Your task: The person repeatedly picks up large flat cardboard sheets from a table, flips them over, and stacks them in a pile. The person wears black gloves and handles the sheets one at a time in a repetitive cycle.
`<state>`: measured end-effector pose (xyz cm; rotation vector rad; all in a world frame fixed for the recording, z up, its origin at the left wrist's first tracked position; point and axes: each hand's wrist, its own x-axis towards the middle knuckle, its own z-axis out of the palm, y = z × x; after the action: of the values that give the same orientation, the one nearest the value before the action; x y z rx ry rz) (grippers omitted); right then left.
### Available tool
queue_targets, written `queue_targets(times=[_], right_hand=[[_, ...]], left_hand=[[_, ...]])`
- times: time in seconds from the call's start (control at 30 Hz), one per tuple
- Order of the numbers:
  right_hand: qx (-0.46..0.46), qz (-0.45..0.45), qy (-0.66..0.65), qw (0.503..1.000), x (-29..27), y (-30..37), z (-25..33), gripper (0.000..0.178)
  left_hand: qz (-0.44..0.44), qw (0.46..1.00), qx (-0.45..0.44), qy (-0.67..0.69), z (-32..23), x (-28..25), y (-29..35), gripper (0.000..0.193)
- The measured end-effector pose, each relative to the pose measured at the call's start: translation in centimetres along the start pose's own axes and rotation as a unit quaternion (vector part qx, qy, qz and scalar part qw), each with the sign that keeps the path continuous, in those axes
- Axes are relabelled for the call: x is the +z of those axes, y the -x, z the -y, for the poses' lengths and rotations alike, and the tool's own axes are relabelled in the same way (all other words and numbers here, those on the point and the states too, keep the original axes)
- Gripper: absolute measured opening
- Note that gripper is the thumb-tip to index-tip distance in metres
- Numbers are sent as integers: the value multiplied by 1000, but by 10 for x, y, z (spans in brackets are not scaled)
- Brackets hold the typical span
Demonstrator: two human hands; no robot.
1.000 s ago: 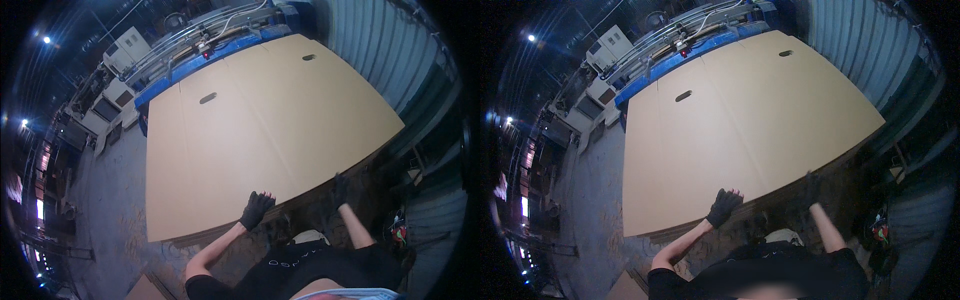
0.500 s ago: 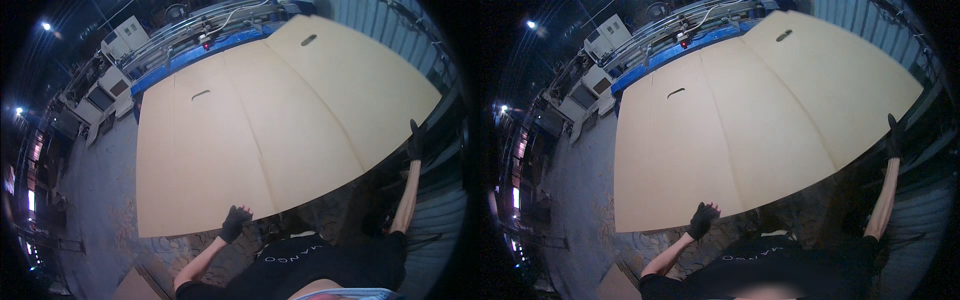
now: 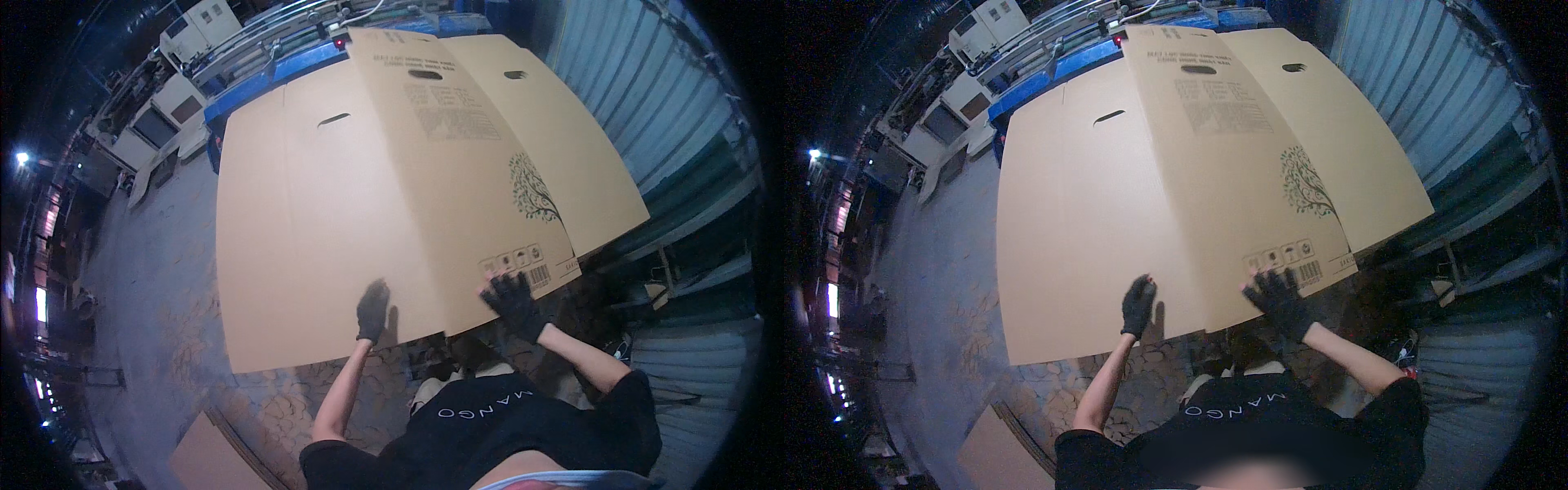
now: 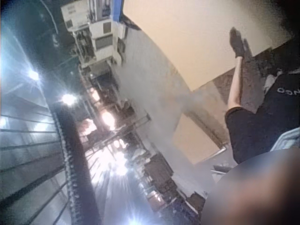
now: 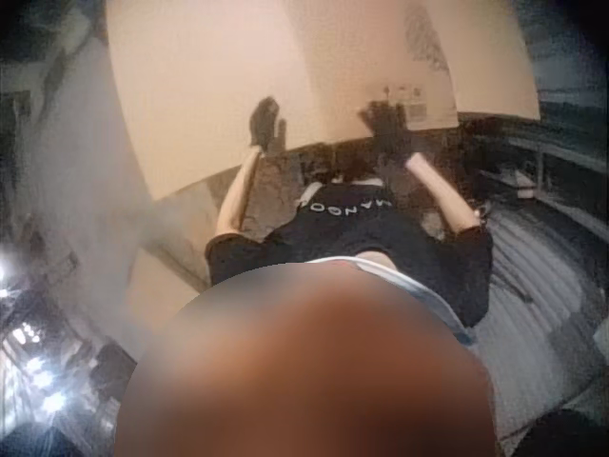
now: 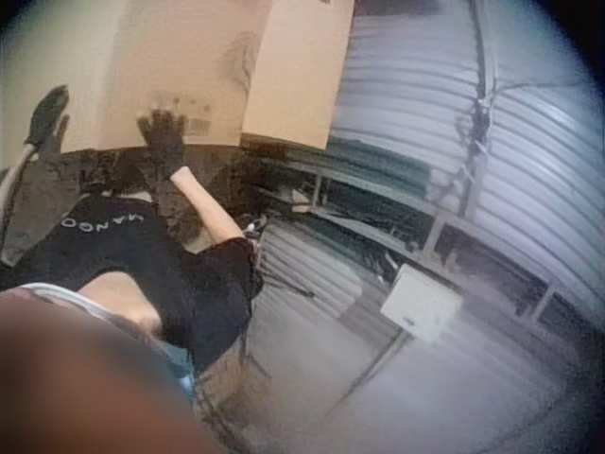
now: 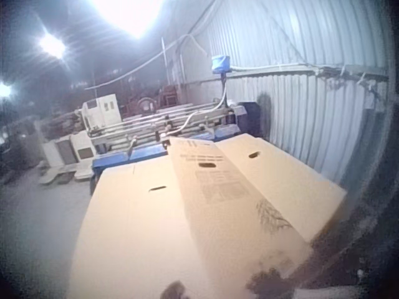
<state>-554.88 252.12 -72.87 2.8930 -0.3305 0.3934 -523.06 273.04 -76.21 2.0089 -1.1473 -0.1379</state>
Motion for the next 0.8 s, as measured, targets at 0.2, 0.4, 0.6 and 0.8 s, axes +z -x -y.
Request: queue_targets(times=[0.2, 0.4, 0.6, 0.8], right_hand=[[-75, 158, -163, 971, 48, -16, 1, 70], [-9, 96, -318, 943, 66, -44, -86, 56], [352, -93, -275, 890, 117, -58, -218, 51], [473, -83, -246, 842, 153, -77, -256, 39]], left_hand=[[-63, 853, -336, 395, 19, 7, -64, 37], [74, 741, -351, 567, 4, 56, -184, 37], [-44, 903, -245, 350, 14, 81, -359, 48], [-33, 873, -364, 322, 12, 71, -483, 81]])
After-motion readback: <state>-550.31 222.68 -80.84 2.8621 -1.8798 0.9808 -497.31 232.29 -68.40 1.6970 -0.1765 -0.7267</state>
